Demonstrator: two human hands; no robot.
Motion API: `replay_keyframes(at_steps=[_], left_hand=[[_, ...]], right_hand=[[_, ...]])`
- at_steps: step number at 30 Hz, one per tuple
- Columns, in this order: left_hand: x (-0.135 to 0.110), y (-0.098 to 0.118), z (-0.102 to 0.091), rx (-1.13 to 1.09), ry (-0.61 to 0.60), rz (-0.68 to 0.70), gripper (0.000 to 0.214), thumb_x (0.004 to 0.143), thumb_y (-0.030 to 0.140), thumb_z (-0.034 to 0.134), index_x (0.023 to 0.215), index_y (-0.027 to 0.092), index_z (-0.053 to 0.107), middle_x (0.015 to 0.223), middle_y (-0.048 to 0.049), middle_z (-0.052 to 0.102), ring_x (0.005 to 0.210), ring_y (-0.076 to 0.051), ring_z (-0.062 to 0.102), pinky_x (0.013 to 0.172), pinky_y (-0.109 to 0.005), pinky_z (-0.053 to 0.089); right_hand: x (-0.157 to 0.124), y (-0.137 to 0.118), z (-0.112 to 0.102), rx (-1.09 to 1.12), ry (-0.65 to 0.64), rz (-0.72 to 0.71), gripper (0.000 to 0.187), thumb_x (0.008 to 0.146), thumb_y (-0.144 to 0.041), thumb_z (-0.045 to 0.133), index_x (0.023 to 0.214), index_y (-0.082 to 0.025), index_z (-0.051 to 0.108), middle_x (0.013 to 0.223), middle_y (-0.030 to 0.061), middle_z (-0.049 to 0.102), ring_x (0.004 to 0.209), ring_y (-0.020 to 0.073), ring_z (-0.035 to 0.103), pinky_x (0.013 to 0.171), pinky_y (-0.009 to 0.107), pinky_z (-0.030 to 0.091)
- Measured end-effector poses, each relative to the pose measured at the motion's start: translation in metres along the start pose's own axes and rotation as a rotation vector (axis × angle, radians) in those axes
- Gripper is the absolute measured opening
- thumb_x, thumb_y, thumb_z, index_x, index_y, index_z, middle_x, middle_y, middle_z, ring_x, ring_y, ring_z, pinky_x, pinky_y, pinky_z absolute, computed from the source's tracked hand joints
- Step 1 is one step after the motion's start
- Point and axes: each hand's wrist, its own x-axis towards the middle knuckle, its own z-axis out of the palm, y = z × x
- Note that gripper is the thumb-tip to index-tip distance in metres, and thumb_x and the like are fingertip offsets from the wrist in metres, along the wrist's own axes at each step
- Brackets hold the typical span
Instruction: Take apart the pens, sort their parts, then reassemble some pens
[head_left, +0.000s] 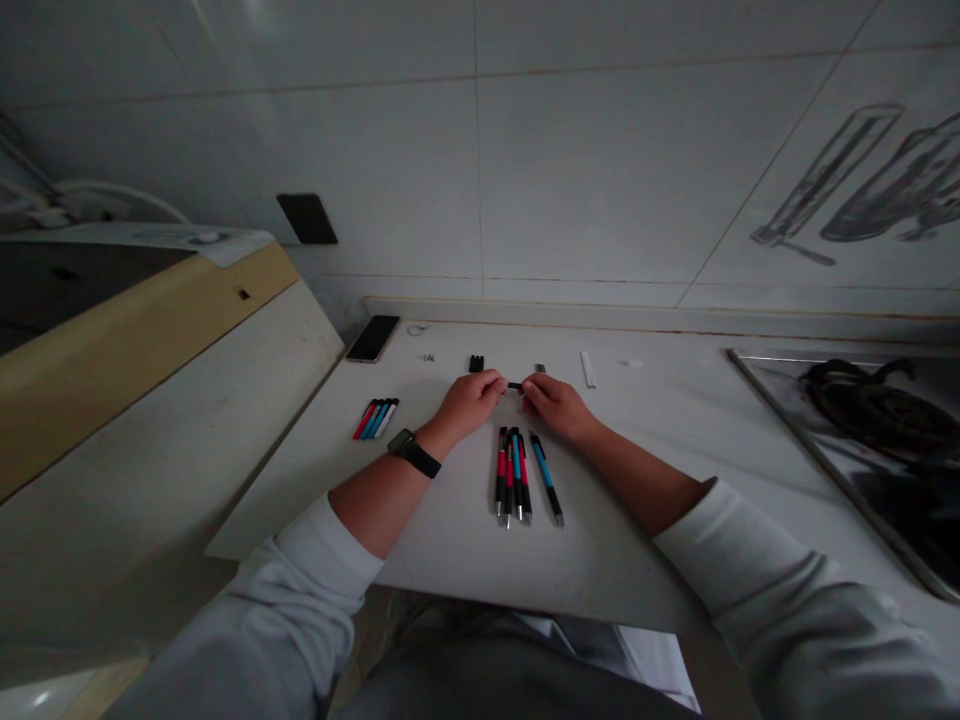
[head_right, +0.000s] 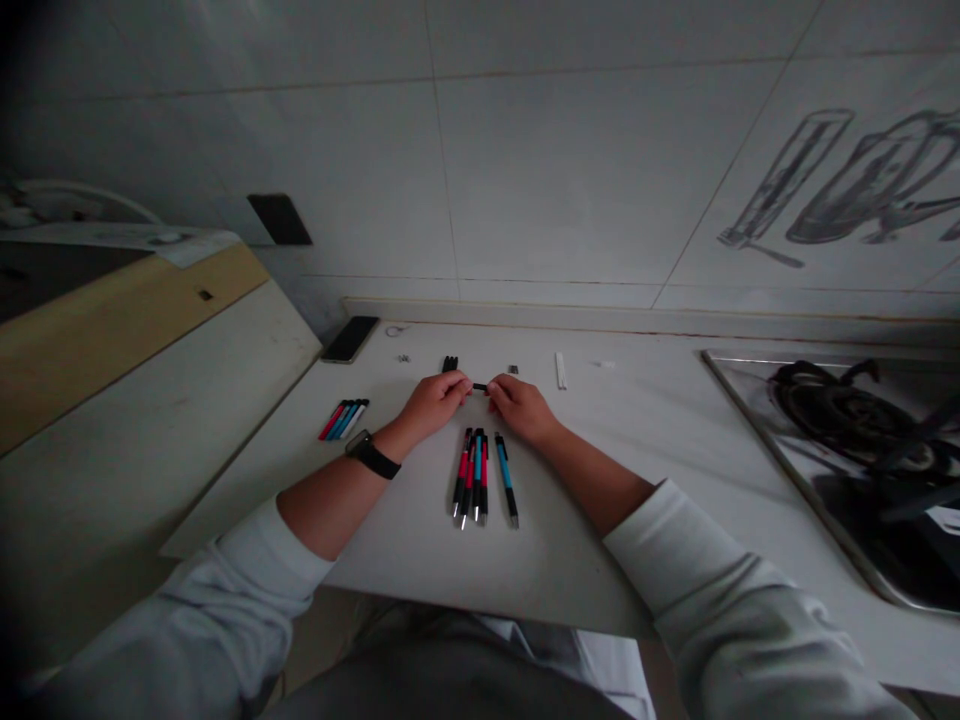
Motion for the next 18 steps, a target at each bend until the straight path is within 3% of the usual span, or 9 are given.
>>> replay_keyframes(at_steps=[3, 8, 12, 18], left_hand=[[-0.0002, 0.0005, 0.0004, 0.018, -0.006, 0.008, 0.032, 0.1, 0.04, 0.048, 0.081, 0.02, 0.065, 0.07, 0.0003, 0.065, 0.068, -0.016, 0.059, 0.066, -0.027, 0.043], [-0.0013, 0.0031, -0.0011, 0.026, -0.017, 0.023, 0.033, 0.101, 0.039, 0.047, 0.08, 0.02, 0.064, 0.071, 0.0002, 0.065, 0.068, -0.015, 0.059, 0.067, -0.027, 0.042], [-0.0017, 0.0022, 0.0008, 0.003, -0.022, -0.012, 0.034, 0.1, 0.042, 0.046, 0.079, 0.021, 0.062, 0.069, 0.0004, 0.065, 0.066, -0.016, 0.059, 0.065, -0.027, 0.041], [0.0012, 0.0023, -0.0053, -0.067, 0.023, -0.108, 0.042, 0.102, 0.047, 0.043, 0.075, 0.021, 0.061, 0.065, 0.0001, 0.064, 0.063, -0.016, 0.061, 0.063, -0.028, 0.043]], right_hand=[[0.0003, -0.0001, 0.0001, -0.004, 0.027, -0.005, 0.027, 0.093, -0.045, 0.057, 0.107, -0.023, 0.06, 0.08, 0.0002, 0.067, 0.07, 0.0167, 0.059, 0.069, 0.029, 0.044], [0.0014, 0.0029, 0.0013, -0.001, -0.008, -0.012, 0.026, 0.098, -0.041, 0.046, 0.092, -0.022, 0.061, 0.077, 0.0008, 0.067, 0.07, 0.0161, 0.059, 0.072, 0.03, 0.044], [0.0016, 0.0059, 0.0024, 0.002, 0.054, -0.034, 0.018, 0.089, -0.036, 0.06, 0.101, -0.023, 0.059, 0.083, 0.0005, 0.066, 0.072, 0.0164, 0.058, 0.069, 0.029, 0.044], [0.0004, 0.0049, 0.0016, 0.047, 0.155, -0.035, 0.019, 0.089, -0.037, 0.059, 0.104, -0.023, 0.058, 0.086, 0.0011, 0.065, 0.071, 0.0161, 0.057, 0.069, 0.029, 0.045]])
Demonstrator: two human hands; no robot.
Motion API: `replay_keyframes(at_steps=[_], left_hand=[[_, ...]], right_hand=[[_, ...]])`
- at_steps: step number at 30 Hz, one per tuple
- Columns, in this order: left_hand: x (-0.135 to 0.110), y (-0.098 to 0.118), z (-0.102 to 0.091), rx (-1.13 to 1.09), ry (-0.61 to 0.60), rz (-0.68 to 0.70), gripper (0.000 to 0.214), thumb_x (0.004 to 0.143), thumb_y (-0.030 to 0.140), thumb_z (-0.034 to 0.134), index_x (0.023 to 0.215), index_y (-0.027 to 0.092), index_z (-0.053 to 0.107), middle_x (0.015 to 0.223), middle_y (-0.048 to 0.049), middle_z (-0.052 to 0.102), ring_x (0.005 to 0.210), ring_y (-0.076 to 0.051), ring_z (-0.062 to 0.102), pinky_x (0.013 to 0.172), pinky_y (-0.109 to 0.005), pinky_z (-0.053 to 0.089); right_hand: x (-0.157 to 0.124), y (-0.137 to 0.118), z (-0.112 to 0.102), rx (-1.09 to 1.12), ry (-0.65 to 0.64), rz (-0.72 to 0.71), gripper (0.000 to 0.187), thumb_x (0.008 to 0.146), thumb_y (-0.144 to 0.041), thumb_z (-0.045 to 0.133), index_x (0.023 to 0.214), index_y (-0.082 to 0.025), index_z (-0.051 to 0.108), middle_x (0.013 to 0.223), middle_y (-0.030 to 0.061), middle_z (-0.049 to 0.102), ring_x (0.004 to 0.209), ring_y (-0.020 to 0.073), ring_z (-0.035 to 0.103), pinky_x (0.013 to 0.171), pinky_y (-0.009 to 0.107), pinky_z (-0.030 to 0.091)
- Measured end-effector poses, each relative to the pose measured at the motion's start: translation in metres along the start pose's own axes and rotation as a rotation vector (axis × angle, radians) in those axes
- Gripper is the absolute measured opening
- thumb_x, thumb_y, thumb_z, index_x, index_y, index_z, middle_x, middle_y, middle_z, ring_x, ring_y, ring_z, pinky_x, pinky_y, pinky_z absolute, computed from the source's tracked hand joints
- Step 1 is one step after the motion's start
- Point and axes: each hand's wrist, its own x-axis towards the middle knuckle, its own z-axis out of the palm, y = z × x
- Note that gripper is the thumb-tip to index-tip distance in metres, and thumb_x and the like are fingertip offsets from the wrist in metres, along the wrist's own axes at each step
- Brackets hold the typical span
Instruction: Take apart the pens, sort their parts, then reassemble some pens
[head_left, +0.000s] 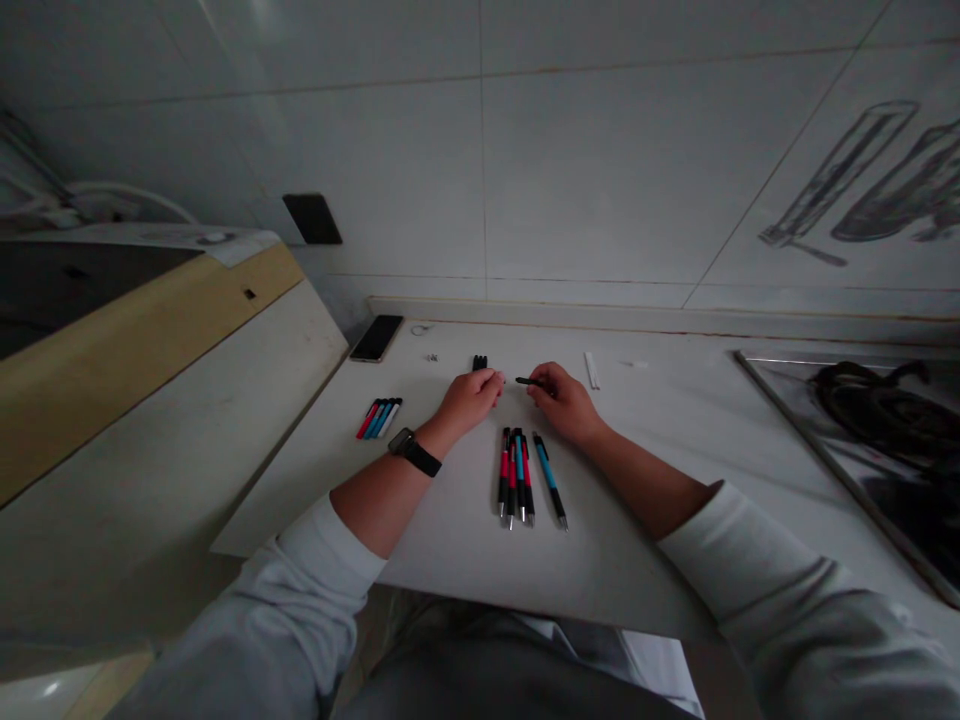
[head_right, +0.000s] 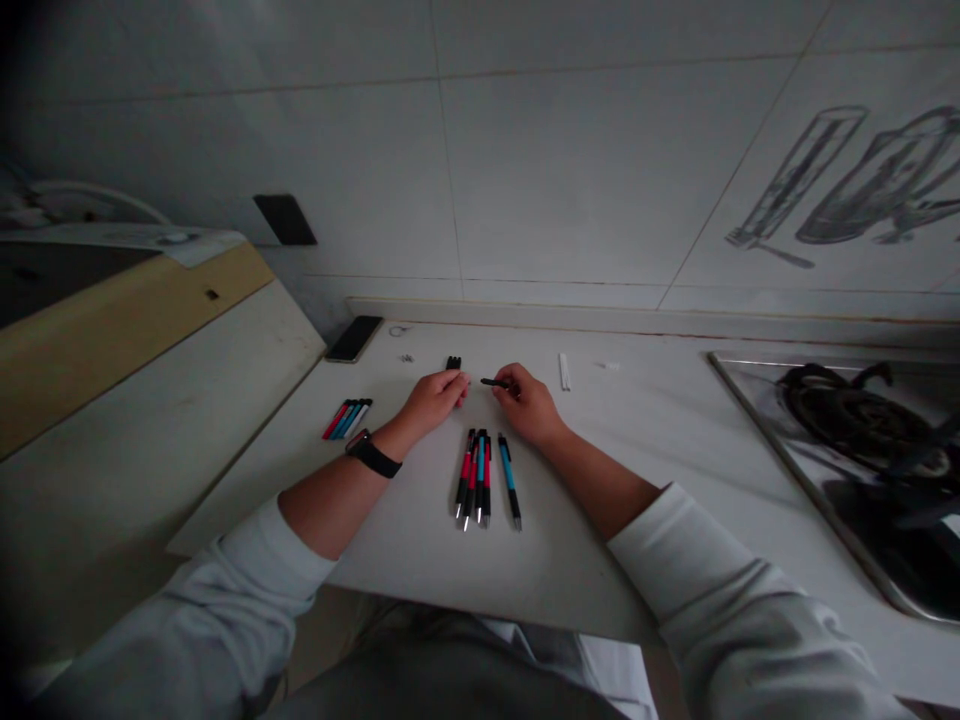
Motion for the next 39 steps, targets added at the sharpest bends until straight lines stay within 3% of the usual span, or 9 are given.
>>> replay_keyframes(at_steps=[5, 8, 10, 13, 19, 23, 30, 39], left_hand=[[0.01, 0.004, -0.05, 0.289, 0.2, 0.157, 0.025, 0.1, 0.036, 0.052, 0.092, 0.022, 0.072, 0.091, -0.0051, 0.075, 0.08, -0.019, 0.065, 0.075, -0.03, 0.047], [0.02, -0.003, -0.09, 0.434, 0.319, 0.148, 0.02, 0.096, 0.026, 0.057, 0.103, 0.021, 0.075, 0.105, -0.0085, 0.076, 0.088, -0.022, 0.066, 0.084, -0.034, 0.048], [0.028, -0.011, -0.111, 0.553, 0.314, 0.142, 0.021, 0.094, 0.02, 0.058, 0.103, 0.02, 0.076, 0.107, -0.0103, 0.075, 0.094, -0.025, 0.066, 0.089, -0.037, 0.048], [0.041, -0.027, -0.128, 0.664, 0.206, 0.144, 0.022, 0.091, 0.014, 0.058, 0.098, 0.019, 0.078, 0.105, -0.011, 0.075, 0.097, -0.027, 0.066, 0.092, -0.039, 0.048], [0.066, -0.052, -0.118, 0.781, -0.106, 0.22, 0.022, 0.085, 0.012, 0.06, 0.092, 0.021, 0.078, 0.099, -0.0088, 0.073, 0.094, -0.024, 0.064, 0.09, -0.035, 0.047], [0.077, -0.067, -0.105, 0.802, -0.212, 0.22, 0.019, 0.082, 0.012, 0.063, 0.087, 0.022, 0.078, 0.096, -0.0087, 0.072, 0.097, -0.024, 0.062, 0.088, -0.034, 0.045], [0.083, -0.084, -0.104, 0.835, -0.265, 0.207, 0.017, 0.081, 0.013, 0.063, 0.085, 0.021, 0.077, 0.096, -0.0103, 0.072, 0.096, -0.025, 0.061, 0.087, -0.035, 0.043], [0.081, -0.08, -0.113, 0.894, -0.283, 0.177, 0.022, 0.08, 0.013, 0.065, 0.097, 0.021, 0.077, 0.104, -0.0103, 0.073, 0.1, -0.024, 0.063, 0.089, -0.034, 0.046]], right_hand=[[0.0, 0.001, 0.001, -0.02, -0.014, 0.027, 0.019, 0.088, -0.038, 0.06, 0.102, -0.024, 0.059, 0.081, -0.0001, 0.063, 0.068, 0.0163, 0.056, 0.067, 0.03, 0.044], [0.001, 0.002, 0.001, -0.017, -0.03, 0.018, 0.02, 0.088, -0.037, 0.06, 0.102, -0.024, 0.059, 0.08, -0.0004, 0.062, 0.068, 0.0165, 0.055, 0.067, 0.03, 0.044], [0.001, 0.001, 0.001, -0.016, -0.044, 0.009, 0.02, 0.088, -0.037, 0.059, 0.103, -0.024, 0.059, 0.079, -0.0005, 0.061, 0.068, 0.0167, 0.054, 0.067, 0.03, 0.043], [0.001, 0.0, 0.001, -0.034, -0.061, 0.005, 0.02, 0.087, -0.037, 0.059, 0.102, -0.024, 0.059, 0.077, -0.0007, 0.06, 0.068, 0.0169, 0.054, 0.067, 0.031, 0.042], [0.001, 0.002, 0.002, -0.039, -0.074, -0.015, 0.019, 0.088, -0.036, 0.059, 0.102, -0.024, 0.059, 0.076, -0.0013, 0.06, 0.066, 0.0162, 0.052, 0.065, 0.03, 0.04], [0.002, 0.003, 0.003, -0.03, -0.086, -0.02, 0.017, 0.088, -0.036, 0.058, 0.101, -0.024, 0.06, 0.075, -0.0021, 0.059, 0.065, 0.016, 0.052, 0.065, 0.029, 0.04], [0.002, 0.003, 0.005, -0.004, -0.099, -0.013, 0.016, 0.087, -0.035, 0.06, 0.099, -0.024, 0.059, 0.077, -0.0014, 0.062, 0.066, 0.0158, 0.052, 0.065, 0.029, 0.04], [0.002, 0.006, 0.005, -0.003, -0.089, -0.009, 0.017, 0.087, -0.034, 0.06, 0.1, -0.024, 0.061, 0.074, -0.0023, 0.059, 0.067, 0.0157, 0.052, 0.066, 0.029, 0.04]])
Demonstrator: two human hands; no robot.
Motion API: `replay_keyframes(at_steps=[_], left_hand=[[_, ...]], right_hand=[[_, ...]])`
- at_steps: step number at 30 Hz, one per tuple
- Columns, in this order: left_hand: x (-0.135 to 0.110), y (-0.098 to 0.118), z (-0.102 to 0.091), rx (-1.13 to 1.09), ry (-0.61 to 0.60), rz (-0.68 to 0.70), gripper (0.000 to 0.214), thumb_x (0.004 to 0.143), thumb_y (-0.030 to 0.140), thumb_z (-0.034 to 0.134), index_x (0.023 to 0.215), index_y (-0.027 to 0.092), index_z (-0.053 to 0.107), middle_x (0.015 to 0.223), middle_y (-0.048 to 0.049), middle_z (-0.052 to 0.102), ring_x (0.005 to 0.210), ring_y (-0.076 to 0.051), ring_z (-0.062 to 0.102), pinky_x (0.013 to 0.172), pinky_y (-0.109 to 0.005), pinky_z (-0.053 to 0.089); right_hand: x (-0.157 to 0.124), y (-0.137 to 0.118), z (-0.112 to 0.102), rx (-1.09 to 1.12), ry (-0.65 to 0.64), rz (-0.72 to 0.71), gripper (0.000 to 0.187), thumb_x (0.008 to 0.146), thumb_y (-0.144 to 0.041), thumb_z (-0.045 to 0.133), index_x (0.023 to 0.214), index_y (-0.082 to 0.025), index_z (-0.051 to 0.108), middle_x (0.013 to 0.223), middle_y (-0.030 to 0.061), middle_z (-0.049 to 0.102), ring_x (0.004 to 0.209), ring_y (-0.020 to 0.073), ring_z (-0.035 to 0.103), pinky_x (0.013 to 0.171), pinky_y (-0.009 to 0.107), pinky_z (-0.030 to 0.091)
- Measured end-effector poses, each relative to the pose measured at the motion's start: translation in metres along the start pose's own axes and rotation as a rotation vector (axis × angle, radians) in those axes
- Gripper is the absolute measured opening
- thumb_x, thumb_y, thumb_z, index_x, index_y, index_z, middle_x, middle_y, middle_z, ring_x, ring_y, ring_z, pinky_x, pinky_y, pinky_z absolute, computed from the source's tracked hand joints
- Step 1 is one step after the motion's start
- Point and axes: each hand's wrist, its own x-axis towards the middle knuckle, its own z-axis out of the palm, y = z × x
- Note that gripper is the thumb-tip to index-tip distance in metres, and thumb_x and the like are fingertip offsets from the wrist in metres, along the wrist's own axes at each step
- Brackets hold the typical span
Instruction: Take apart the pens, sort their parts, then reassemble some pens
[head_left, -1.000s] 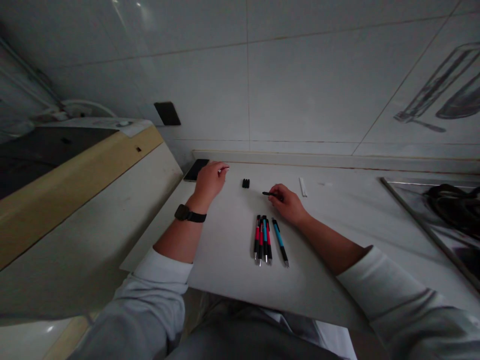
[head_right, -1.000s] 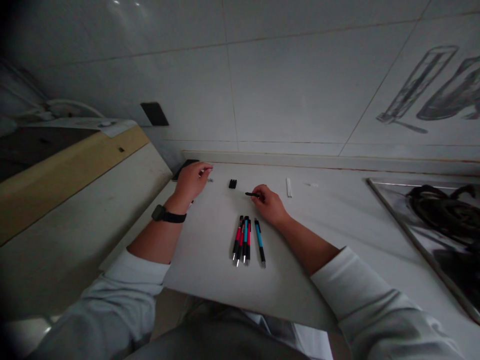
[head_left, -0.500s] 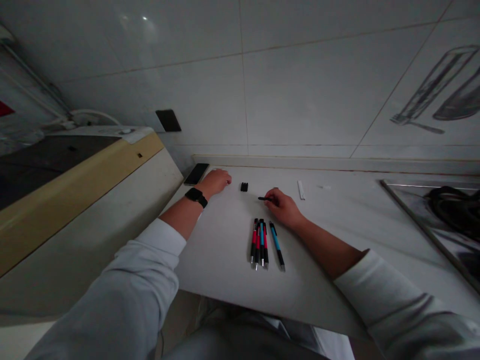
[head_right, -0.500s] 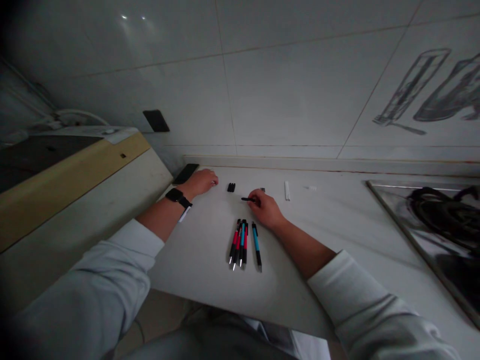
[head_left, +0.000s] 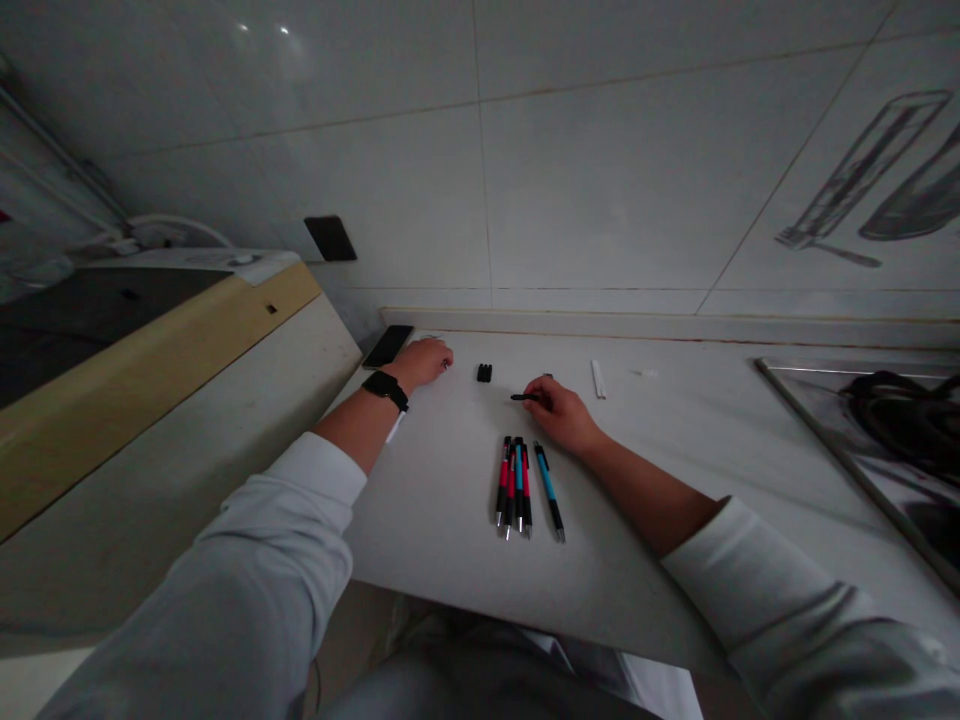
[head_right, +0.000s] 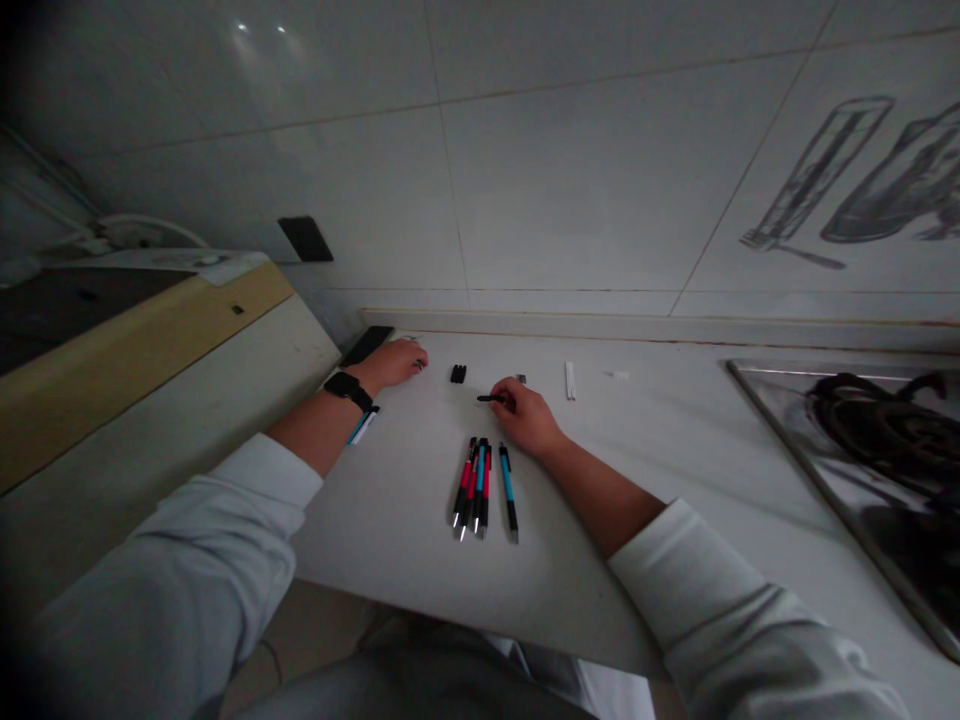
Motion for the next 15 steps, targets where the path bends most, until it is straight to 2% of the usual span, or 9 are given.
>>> replay_keyframes(at_steps=[2, 4, 6, 9, 12, 15], left_hand=[[-0.003, 0.004, -0.009, -0.027, 0.027, -0.009, 0.026, 0.078, 0.013, 0.069, 0.102, 0.02, 0.076, 0.109, -0.0108, 0.073, 0.104, -0.025, 0.064, 0.094, -0.035, 0.046], [-0.007, 0.016, -0.02, -0.06, 0.093, -0.003, 0.03, 0.079, 0.015, 0.072, 0.108, 0.02, 0.074, 0.115, -0.0109, 0.072, 0.109, -0.027, 0.063, 0.099, -0.038, 0.046], [-0.011, 0.041, -0.032, -0.115, 0.188, 0.05, 0.031, 0.083, 0.019, 0.071, 0.114, 0.021, 0.071, 0.121, -0.0094, 0.07, 0.113, -0.026, 0.062, 0.103, -0.04, 0.045], [-0.019, 0.093, -0.042, -0.226, 0.204, 0.235, 0.043, 0.085, 0.02, 0.073, 0.127, 0.023, 0.064, 0.123, -0.0071, 0.069, 0.114, -0.024, 0.062, 0.102, -0.038, 0.047], [-0.025, 0.136, -0.038, -0.242, 0.201, 0.386, 0.055, 0.085, 0.018, 0.073, 0.137, 0.028, 0.058, 0.127, -0.0073, 0.067, 0.117, -0.024, 0.061, 0.101, -0.039, 0.048], [-0.029, 0.152, -0.025, -0.22, 0.205, 0.445, 0.054, 0.088, 0.015, 0.07, 0.138, 0.03, 0.057, 0.121, -0.0061, 0.069, 0.112, -0.023, 0.063, 0.098, -0.04, 0.049]], right_hand=[[0.001, 0.001, 0.001, 0.022, 0.013, 0.006, 0.019, 0.086, -0.034, 0.06, 0.102, -0.023, 0.063, 0.074, -0.0021, 0.059, 0.067, 0.0157, 0.052, 0.066, 0.029, 0.041], [0.003, 0.002, 0.002, 0.083, 0.012, 0.03, 0.024, 0.085, -0.035, 0.06, 0.105, -0.023, 0.064, 0.075, -0.0015, 0.06, 0.069, 0.016, 0.054, 0.066, 0.029, 0.042], [0.005, 0.003, 0.003, 0.171, -0.001, 0.074, 0.028, 0.083, -0.038, 0.062, 0.105, -0.021, 0.065, 0.076, -0.001, 0.061, 0.069, 0.0159, 0.054, 0.065, 0.028, 0.043], [0.008, 0.002, 0.003, 0.304, -0.036, 0.134, 0.033, 0.08, -0.043, 0.064, 0.104, -0.02, 0.065, 0.074, -0.0014, 0.061, 0.066, 0.0148, 0.053, 0.061, 0.027, 0.041], [0.007, -0.001, 0.001, 0.35, -0.048, 0.138, 0.032, 0.078, -0.044, 0.065, 0.099, -0.019, 0.064, 0.074, -0.0021, 0.061, 0.065, 0.0142, 0.053, 0.062, 0.027, 0.041], [0.005, -0.004, -0.002, 0.315, -0.066, 0.116, 0.027, 0.076, -0.041, 0.065, 0.091, -0.019, 0.063, 0.074, -0.0021, 0.06, 0.068, 0.0146, 0.053, 0.065, 0.028, 0.042]])
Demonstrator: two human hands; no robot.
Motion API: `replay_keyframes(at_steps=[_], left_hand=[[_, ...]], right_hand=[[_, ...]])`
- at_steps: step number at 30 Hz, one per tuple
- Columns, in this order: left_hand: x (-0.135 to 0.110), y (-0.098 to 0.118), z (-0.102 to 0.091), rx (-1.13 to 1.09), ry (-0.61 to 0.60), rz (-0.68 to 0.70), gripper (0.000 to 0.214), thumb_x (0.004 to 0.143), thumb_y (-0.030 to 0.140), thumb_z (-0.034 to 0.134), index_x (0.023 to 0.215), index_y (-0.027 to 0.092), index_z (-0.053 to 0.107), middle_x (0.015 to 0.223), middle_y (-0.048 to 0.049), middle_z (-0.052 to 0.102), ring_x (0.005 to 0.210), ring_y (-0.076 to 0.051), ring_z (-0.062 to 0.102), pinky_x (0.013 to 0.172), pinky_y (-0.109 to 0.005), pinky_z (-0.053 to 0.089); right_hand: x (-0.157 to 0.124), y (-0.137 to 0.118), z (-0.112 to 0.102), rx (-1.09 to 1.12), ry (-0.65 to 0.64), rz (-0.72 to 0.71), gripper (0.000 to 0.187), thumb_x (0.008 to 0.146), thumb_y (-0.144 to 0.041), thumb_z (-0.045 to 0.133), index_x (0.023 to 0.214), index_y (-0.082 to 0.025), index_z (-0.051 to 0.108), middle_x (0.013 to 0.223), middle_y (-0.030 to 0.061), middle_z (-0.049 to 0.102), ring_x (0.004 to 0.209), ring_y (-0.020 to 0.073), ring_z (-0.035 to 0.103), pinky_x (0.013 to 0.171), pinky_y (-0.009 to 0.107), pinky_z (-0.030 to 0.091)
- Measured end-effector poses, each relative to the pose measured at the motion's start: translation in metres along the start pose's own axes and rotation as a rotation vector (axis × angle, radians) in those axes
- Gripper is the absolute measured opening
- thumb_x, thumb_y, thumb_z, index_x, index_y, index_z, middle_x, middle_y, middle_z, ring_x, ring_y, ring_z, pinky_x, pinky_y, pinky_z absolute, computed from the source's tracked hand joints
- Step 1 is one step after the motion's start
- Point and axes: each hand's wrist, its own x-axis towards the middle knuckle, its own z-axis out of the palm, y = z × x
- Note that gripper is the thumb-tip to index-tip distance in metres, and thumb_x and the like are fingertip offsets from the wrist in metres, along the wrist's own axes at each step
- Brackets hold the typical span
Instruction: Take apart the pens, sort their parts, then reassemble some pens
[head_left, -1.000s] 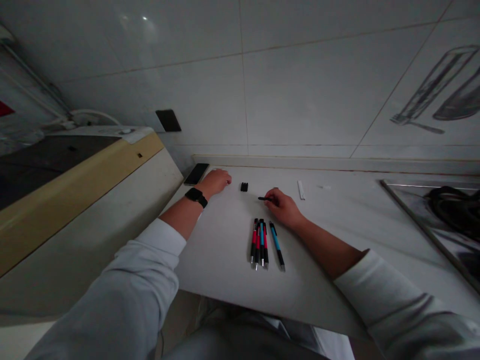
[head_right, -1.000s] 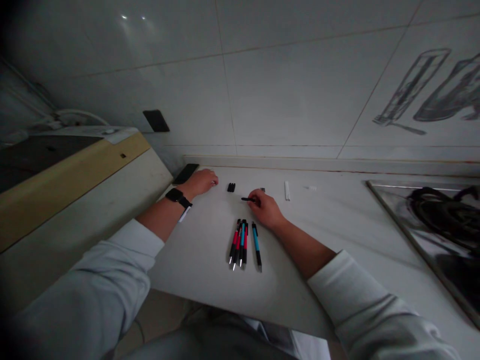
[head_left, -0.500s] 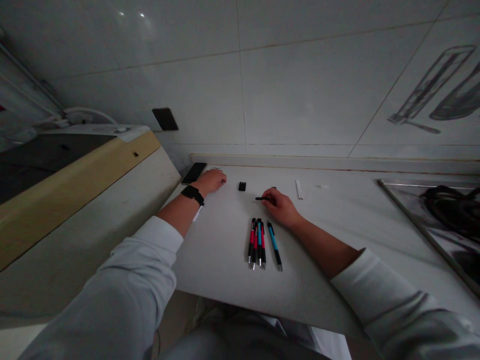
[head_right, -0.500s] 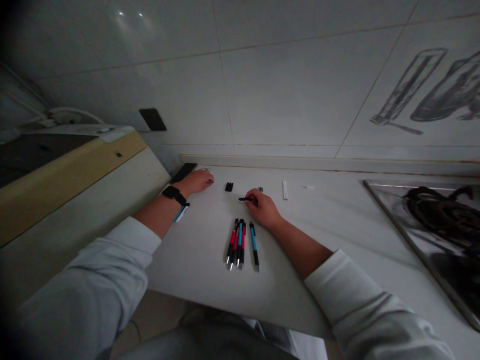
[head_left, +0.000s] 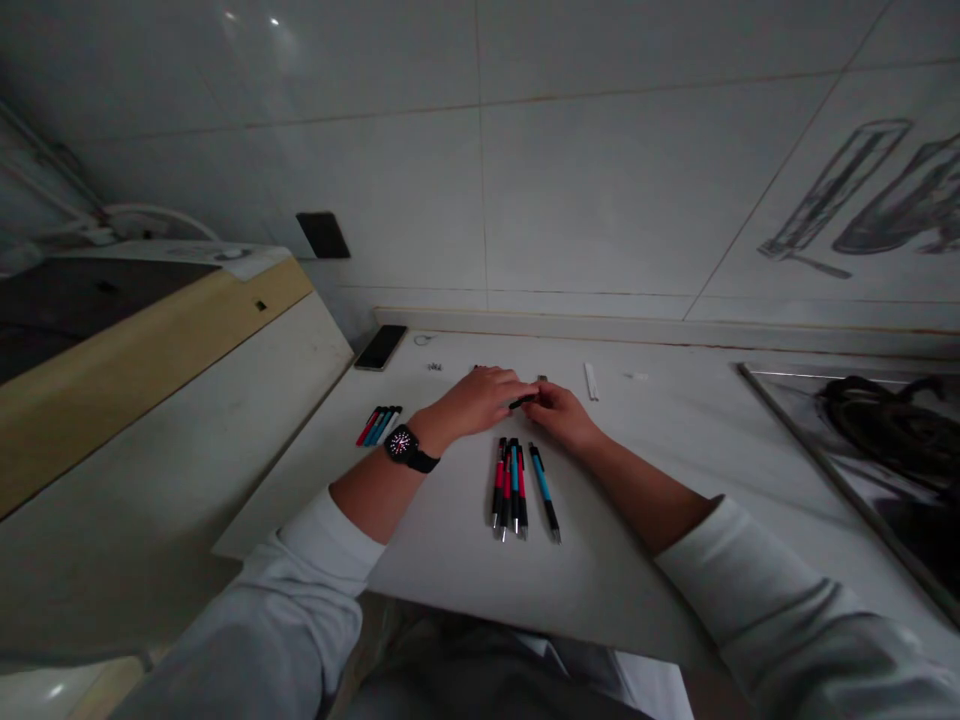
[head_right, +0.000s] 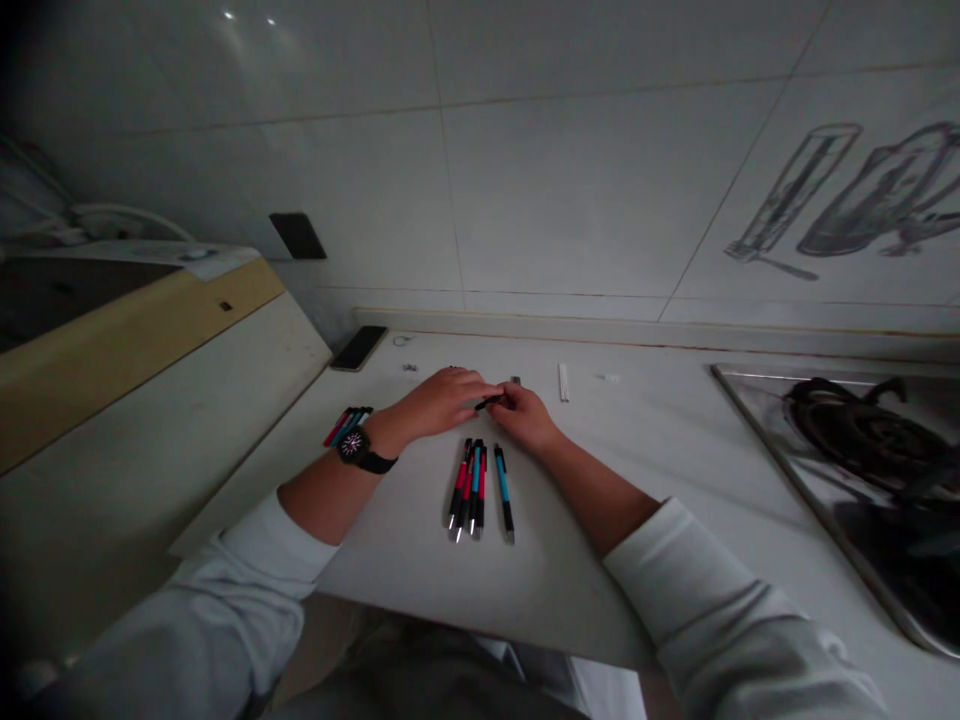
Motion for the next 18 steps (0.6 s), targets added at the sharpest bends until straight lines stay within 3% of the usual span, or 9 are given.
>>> replay_keyframes(at_steps=[5, 9, 18], left_hand=[[-0.009, -0.008, 0.015, -0.032, 0.04, 0.034, 0.046, 0.09, 0.019, 0.071, 0.134, 0.025, 0.06, 0.114, -0.0059, 0.072, 0.105, -0.022, 0.065, 0.096, -0.039, 0.049], [-0.01, -0.006, 0.014, -0.056, 0.04, 0.04, 0.041, 0.09, 0.025, 0.072, 0.13, 0.023, 0.062, 0.11, -0.0062, 0.072, 0.102, -0.023, 0.066, 0.094, -0.039, 0.049], [-0.013, 0.001, 0.016, -0.109, -0.014, 0.045, 0.042, 0.088, 0.019, 0.07, 0.128, 0.026, 0.06, 0.114, -0.006, 0.07, 0.104, -0.023, 0.065, 0.096, -0.04, 0.05]], right_hand=[[-0.003, -0.007, 0.0, 0.004, -0.1, 0.036, 0.029, 0.078, -0.044, 0.066, 0.089, -0.018, 0.063, 0.075, -0.0023, 0.06, 0.069, 0.0138, 0.052, 0.068, 0.028, 0.042], [-0.002, -0.008, -0.002, 0.024, -0.158, 0.033, 0.029, 0.078, -0.044, 0.066, 0.089, -0.017, 0.063, 0.08, -0.0006, 0.064, 0.073, 0.0146, 0.055, 0.072, 0.028, 0.043], [0.0, -0.007, -0.007, 0.032, -0.252, 0.079, 0.024, 0.069, -0.033, 0.068, 0.085, -0.017, 0.062, 0.082, 0.0, 0.065, 0.077, 0.0163, 0.058, 0.074, 0.028, 0.044]])
